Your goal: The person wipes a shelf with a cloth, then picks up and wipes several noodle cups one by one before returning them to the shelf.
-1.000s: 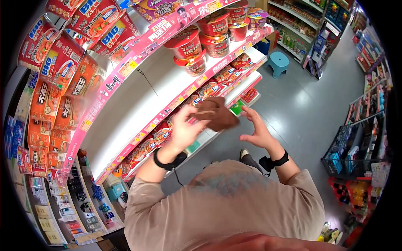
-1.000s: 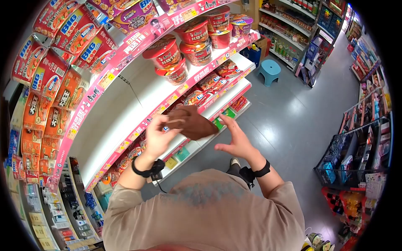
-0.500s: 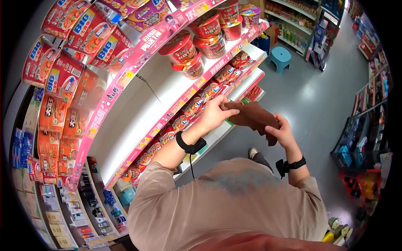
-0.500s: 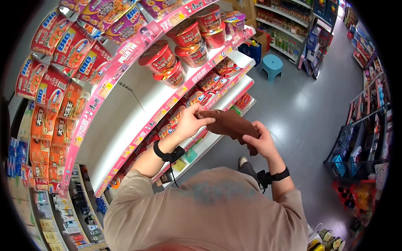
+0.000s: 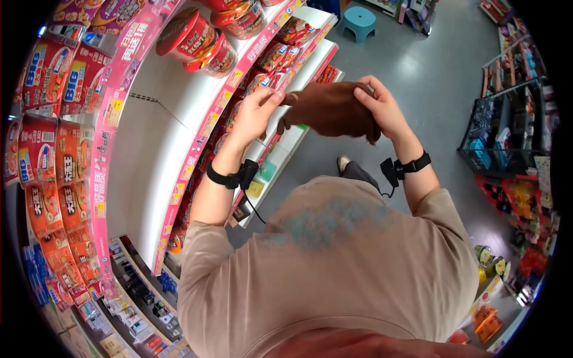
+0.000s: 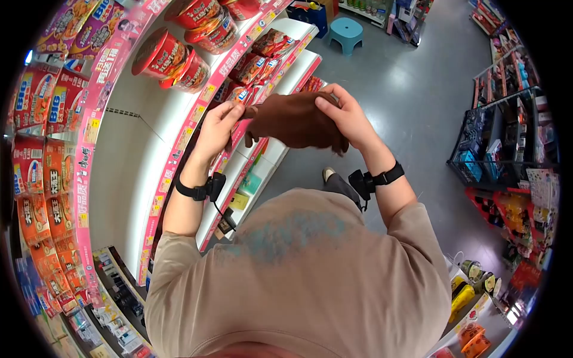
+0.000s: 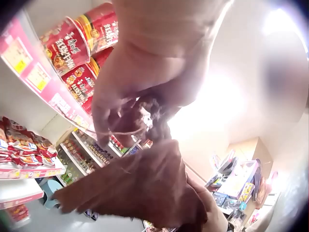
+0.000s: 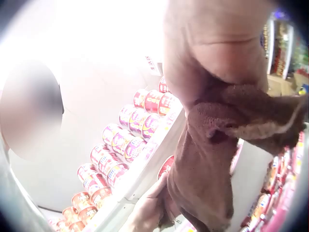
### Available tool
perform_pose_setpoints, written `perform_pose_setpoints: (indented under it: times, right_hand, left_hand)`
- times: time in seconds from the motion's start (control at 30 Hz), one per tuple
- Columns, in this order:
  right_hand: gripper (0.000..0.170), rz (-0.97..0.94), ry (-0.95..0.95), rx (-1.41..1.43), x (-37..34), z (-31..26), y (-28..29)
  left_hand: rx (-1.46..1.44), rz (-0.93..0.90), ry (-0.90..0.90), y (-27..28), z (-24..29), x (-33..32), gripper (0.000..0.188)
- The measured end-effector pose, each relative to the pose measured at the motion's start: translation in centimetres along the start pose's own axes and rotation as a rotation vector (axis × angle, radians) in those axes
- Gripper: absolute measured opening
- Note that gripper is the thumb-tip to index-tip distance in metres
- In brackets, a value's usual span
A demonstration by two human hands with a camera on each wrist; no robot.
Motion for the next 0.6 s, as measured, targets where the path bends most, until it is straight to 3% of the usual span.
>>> perform_pose_setpoints:
  times: [0.13,0.23,0.27,0.37,0.47,0.6]
  right_hand:
    - [0.016,-0.064,-0.132,0.038,0.2,0.5,0.2]
    - [0.017,-0.057,0.003,0.039,0.1,-0.4,-1.2]
    - [0.019,-0.048,0.051,-0.006,-0.1,-1.0,-1.5]
    - [0.021,-0.153,0.074,-0.150,0.1,-1.0,-1.0]
    - [0.027,-0.107,0.084,-0.279,0.0,-1.7,-1.0]
    - [0.033,-0.131,0.066,-0.436,-0.4,-2.2,-1.1]
  left_hand:
    - [-0.062,-0.015,0.062,-0.1,0.8,-0.6,0.027]
    - [-0.250,0.025,0.054,0.0,0.7,-0.6,0.026]
    - [-0.182,0.023,0.086,0.4,0.2,-0.6,0.025]
    - [-0.249,0.025,-0.014,0.7,0.7,-0.8,0.021]
    - [-0.359,0.106,-0.144,1.5,0.8,-0.9,0.015]
    - [-0.343,0.172,-0.145,2.6,1.7,-1.6,0.006]
Point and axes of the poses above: each hand's wrist, its own x-axis towards the middle knuckle, its own y-axis out of the back of the hand, z = x × y, the point moved 6 cm from there along x, towards the middle knuckle, and after that the axes turned 4 degrees about -y, right-handed, at the moved point
